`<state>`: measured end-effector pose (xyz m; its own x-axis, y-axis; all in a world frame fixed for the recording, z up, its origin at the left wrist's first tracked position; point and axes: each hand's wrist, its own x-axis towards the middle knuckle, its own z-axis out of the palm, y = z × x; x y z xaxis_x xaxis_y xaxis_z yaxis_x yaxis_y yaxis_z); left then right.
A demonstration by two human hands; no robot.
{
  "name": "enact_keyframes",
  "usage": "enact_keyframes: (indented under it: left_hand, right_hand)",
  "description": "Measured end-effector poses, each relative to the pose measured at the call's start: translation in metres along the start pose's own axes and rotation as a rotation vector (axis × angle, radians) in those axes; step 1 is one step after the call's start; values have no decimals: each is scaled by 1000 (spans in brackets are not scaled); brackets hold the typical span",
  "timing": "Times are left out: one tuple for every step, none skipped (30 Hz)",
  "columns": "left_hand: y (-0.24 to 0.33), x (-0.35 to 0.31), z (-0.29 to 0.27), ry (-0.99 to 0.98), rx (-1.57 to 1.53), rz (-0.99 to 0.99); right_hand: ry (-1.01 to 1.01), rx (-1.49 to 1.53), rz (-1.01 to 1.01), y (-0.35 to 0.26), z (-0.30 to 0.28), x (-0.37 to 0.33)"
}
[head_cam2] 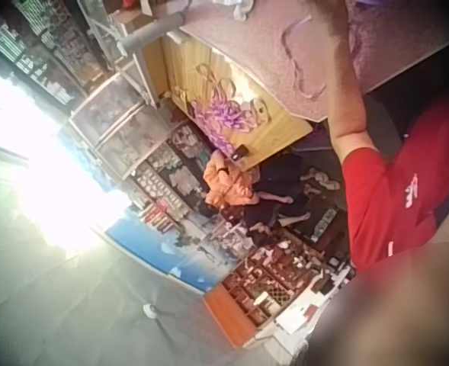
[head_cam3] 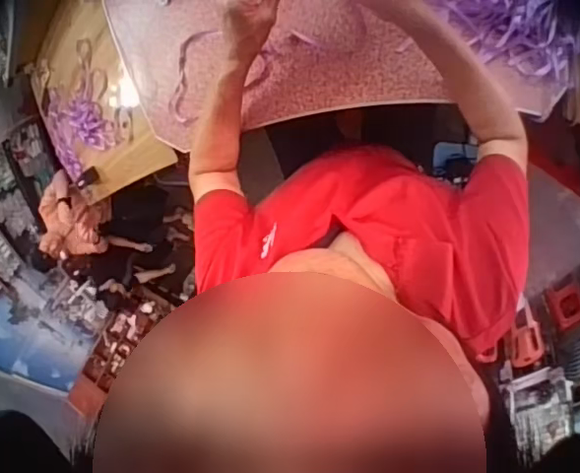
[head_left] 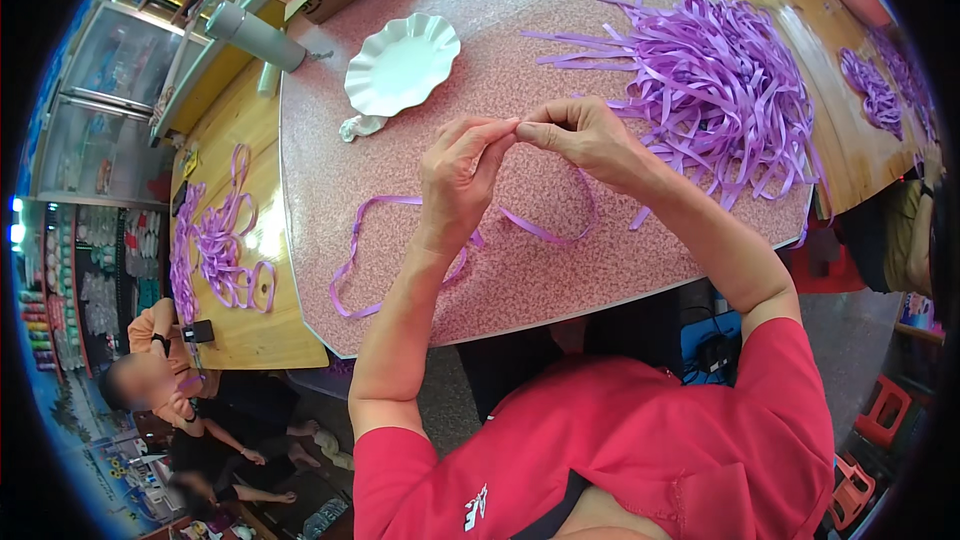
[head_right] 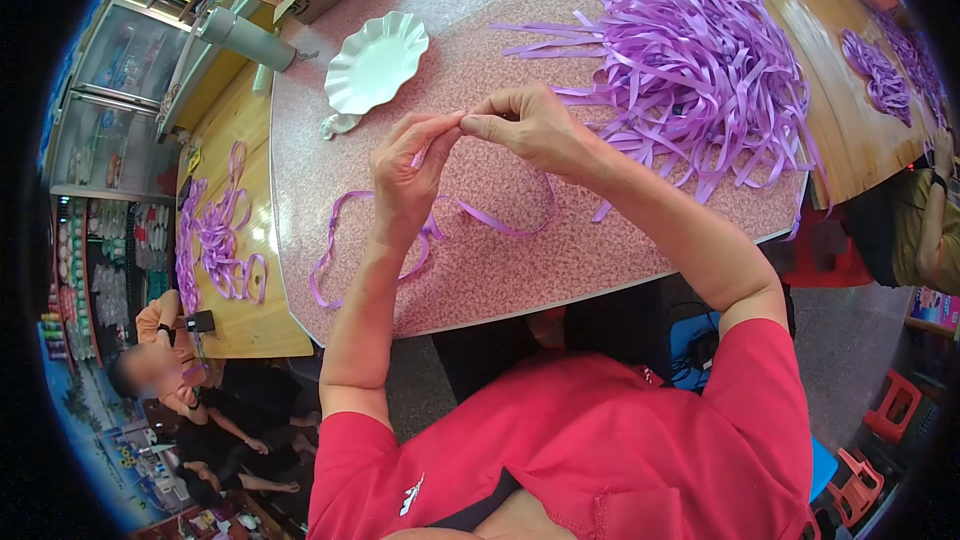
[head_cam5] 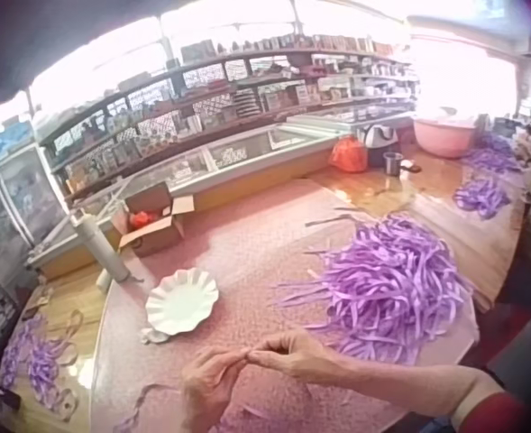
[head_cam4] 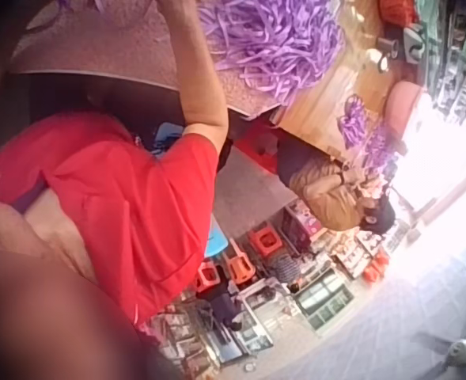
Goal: Braid or knot several purple ribbons together to form a decorative string.
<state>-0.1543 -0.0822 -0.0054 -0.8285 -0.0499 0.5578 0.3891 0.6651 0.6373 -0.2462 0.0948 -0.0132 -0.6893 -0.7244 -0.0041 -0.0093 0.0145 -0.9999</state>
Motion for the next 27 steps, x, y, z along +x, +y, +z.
enact_keyframes:
  left_hand:
    - [0,0,0,0,-2,-21]
    - [0,1,0,-1,-3,-23]
    - [0,1,1,5,28,-25]
    - [0,2,2,10,58,-26]
    - [1,2,3,7,55,-28]
    - [3,2,4,0,57,-58]
    - [4,2,3,-7,60,-90]
    - [3,1,3,-9,60,-96]
    - [1,2,3,-4,62,-40]
    - [2,3,4,-3,61,8]
    - [3,4,3,-9,56,-9]
    - [3,7,2,-53,83,62]
    - [4,11,1,-99,105,132]
    - [1,13,-2,-104,136,189]
    - [1,14,-5,-109,138,172]
    - [1,18,-7,-134,121,204]
    - [1,21,-8,-159,104,237]
    - [1,23,-9,-173,100,229]
    - [0,23,-10,-176,100,224]
    - [-1,24,-12,-208,106,219]
    - [-1,24,-13,-241,113,216]
    - [0,23,-12,-244,111,212]
    - [2,23,-11,-250,133,193]
    - [3,22,-10,-256,156,175]
    - [4,22,-7,-257,155,174]
    - [4,21,-4,-230,161,153]
    - [4,21,-2,-202,167,133]
  right_hand:
    - [2,-11,-5,0,0,0]
    - [2,-10,-3,1,1,0]
    - [18,-58,-30,2,3,0]
    - [37,-107,-56,3,2,0]
    - [39,-107,-53,3,2,-1]
    - [83,-167,-122,3,2,-2]
    - [125,-226,-191,3,3,-2]
    - [122,-223,-185,2,3,-2]
    - [115,-217,-113,0,2,-1]
    - [107,-208,-31,-2,1,-2]
    - [102,-203,-15,-2,0,-2]
    - [109,-106,-19,-2,0,0]
    - [120,-10,-21,-4,-1,0]
    - [45,85,84,-10,-3,-2]
    - [36,94,96,-9,-5,-2]
    - [-9,215,134,-8,-10,-1]
    - [-52,337,170,-8,-12,-1]
    - [-41,328,175,-9,-11,-2]
    - [-42,332,180,-8,-10,-2]
    - [-49,308,176,-8,-11,-2]
    - [-56,283,171,-7,-11,-2]
    - [-55,287,176,-6,-10,-2]
    - [-18,286,175,-5,-8,-2]
    - [19,285,174,-4,-6,-3]
    - [20,286,176,-2,-7,-3]
    - [22,293,170,0,-8,-2]
    - [25,300,164,1,-9,-2]
